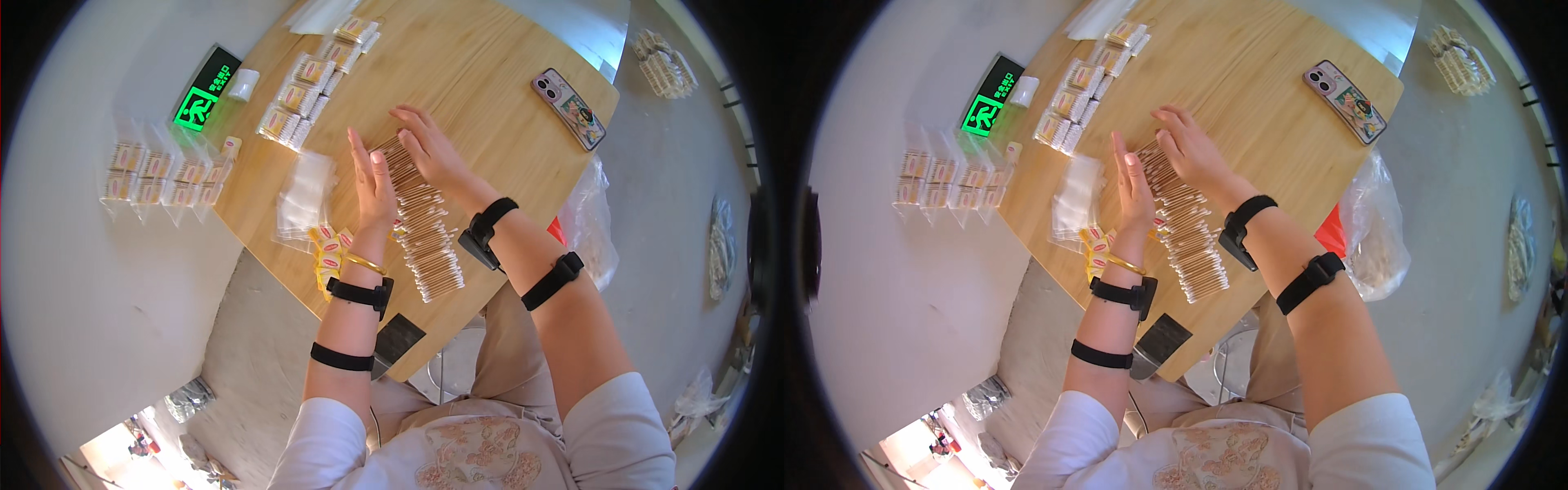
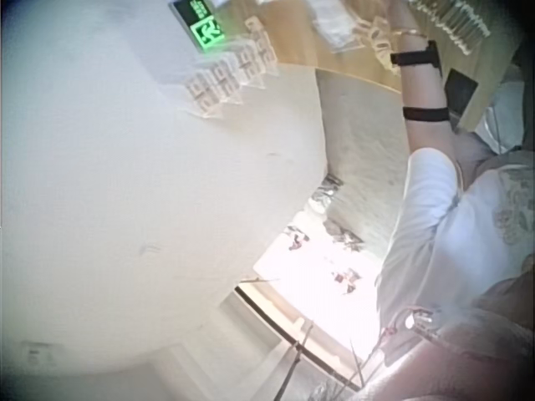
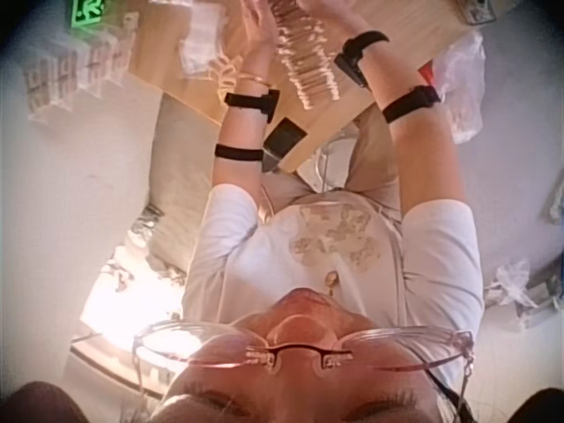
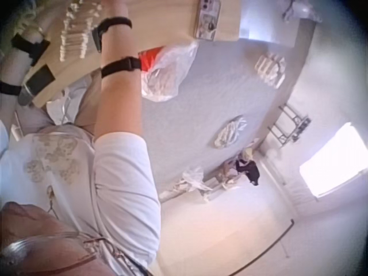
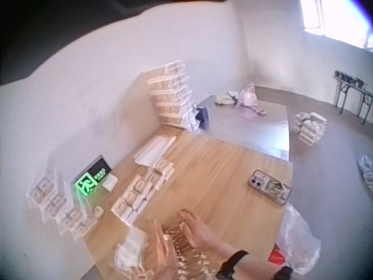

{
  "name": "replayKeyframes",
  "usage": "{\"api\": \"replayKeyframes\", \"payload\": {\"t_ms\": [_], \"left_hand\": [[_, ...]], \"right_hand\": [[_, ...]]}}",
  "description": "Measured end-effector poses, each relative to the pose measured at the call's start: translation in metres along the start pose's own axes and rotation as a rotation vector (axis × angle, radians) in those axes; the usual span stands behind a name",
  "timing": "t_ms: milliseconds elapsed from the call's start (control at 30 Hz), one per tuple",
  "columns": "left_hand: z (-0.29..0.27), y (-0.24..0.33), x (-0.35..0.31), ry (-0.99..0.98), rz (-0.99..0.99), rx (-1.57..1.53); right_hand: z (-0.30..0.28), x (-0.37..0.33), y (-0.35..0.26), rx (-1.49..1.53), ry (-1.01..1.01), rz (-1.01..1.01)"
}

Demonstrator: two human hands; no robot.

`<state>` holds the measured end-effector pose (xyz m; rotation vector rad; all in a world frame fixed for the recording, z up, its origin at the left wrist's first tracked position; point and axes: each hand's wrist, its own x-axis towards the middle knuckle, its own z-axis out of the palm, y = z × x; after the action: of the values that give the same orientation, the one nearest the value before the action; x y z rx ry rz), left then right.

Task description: Arrange and align small items (cotton swabs) in rows on a table.

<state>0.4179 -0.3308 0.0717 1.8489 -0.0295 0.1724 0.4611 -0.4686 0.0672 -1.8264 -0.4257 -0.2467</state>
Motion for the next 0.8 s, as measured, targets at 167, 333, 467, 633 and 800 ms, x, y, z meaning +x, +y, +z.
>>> {"api": "replayKeyframes", "payload": {"t_ms": [167,333,467,633,800], "left_hand": [[0.009,-0.011,0.006,0.001,0.018,0.049],[0.008,-0.009,0.007,-0.003,0.045,-0.008],[-0.006,-0.001,-0.013,0.077,0.027,-0.178],[-0.015,0.006,-0.021,0.081,0.054,-0.125],[-0.016,0.009,-0.027,0.039,0.096,0.027]], "right_hand": [[0.016,-0.004,-0.01,0.005,-0.073,-0.045],[0.02,-0.007,-0.01,0.065,-0.073,-0.014],[0.003,-0.012,-0.001,0.106,0.031,0.059],[-0.017,-0.045,-0.017,0.127,-0.021,0.122],[-0.001,-0.055,-0.037,0.134,-0.039,0.121]]}}
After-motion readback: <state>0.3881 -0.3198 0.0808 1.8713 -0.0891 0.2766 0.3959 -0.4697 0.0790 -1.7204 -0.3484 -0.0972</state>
